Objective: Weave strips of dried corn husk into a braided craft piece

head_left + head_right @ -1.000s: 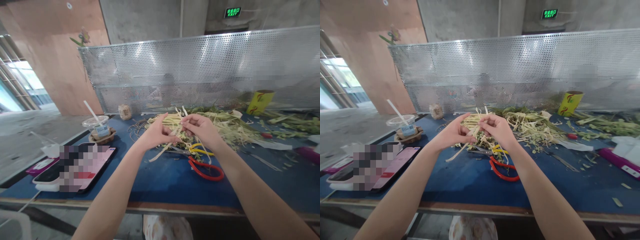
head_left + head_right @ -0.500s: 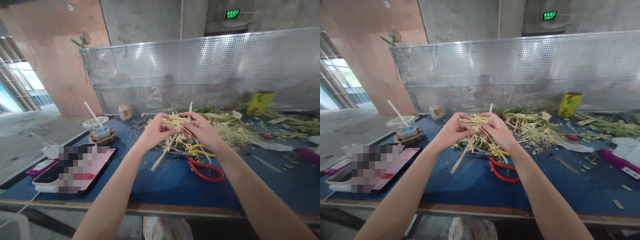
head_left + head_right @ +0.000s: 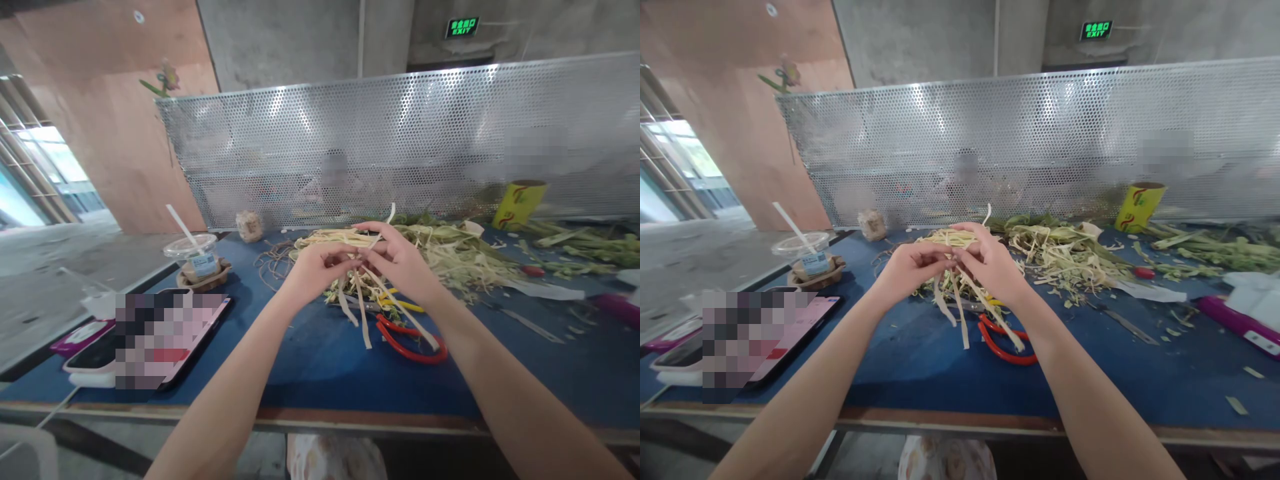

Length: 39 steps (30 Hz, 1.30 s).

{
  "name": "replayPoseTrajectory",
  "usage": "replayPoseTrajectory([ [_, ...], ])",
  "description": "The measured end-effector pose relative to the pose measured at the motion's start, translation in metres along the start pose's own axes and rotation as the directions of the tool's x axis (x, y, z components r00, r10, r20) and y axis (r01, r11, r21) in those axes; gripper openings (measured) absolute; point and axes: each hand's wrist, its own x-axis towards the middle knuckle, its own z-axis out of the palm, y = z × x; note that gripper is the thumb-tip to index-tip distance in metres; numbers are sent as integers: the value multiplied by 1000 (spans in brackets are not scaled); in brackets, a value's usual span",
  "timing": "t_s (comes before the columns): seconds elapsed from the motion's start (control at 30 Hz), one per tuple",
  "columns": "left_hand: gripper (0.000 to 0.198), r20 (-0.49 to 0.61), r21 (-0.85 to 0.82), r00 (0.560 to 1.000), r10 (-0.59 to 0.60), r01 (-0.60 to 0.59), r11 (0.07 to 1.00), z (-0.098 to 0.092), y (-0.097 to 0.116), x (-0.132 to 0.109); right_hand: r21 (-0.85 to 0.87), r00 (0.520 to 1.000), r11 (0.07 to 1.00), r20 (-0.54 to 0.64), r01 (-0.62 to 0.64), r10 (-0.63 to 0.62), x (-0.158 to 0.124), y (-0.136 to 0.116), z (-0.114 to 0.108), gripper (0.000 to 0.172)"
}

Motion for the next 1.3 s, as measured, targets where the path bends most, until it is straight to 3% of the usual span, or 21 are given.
replayPoseTrajectory([
  [0.13, 28, 70, -30, 998, 3, -1, 1000, 0, -1, -1, -127, 996, 988, -22, 84, -88, -1, 1, -1, 33],
  [0.2, 28, 96, -36, 995, 10, -7, 999, 0, 0, -1, -89, 996, 993, -10, 84, -85, -1, 2, -2, 35],
  [0.33, 23, -8, -51, 999, 31, -31, 998, -3, 0, 1, 136, 994, 991, 108, 11, -26, 0, 4, -3, 57],
  [0.5, 21, -89, -81, 996, -14, 7, 997, -6, 1, 3, 102, 993, 994, 112, 28, -40, 0, 7, -4, 71],
  [0.73, 31, -15, -74, 996, 87, -88, 993, -6, -1, 1, 102, 994, 990, 37, 98, -102, -1, 1, -3, 66],
  [0.9, 31, -34, -16, 998, 56, -57, 998, -4, -6, 2, -33, 988, 988, 3, 154, -154, -1, 1, -4, 64],
  [1.2, 23, -52, -79, 999, -3, -1, 997, -3, 0, 2, -57, 990, 988, 1, 141, -142, -1, 4, -8, 65],
  [1.3, 22, -15, -144, 1000, -15, 12, 990, -4, -2, 3, -50, 993, 991, 12, 122, -121, -2, 3, -13, 62],
])
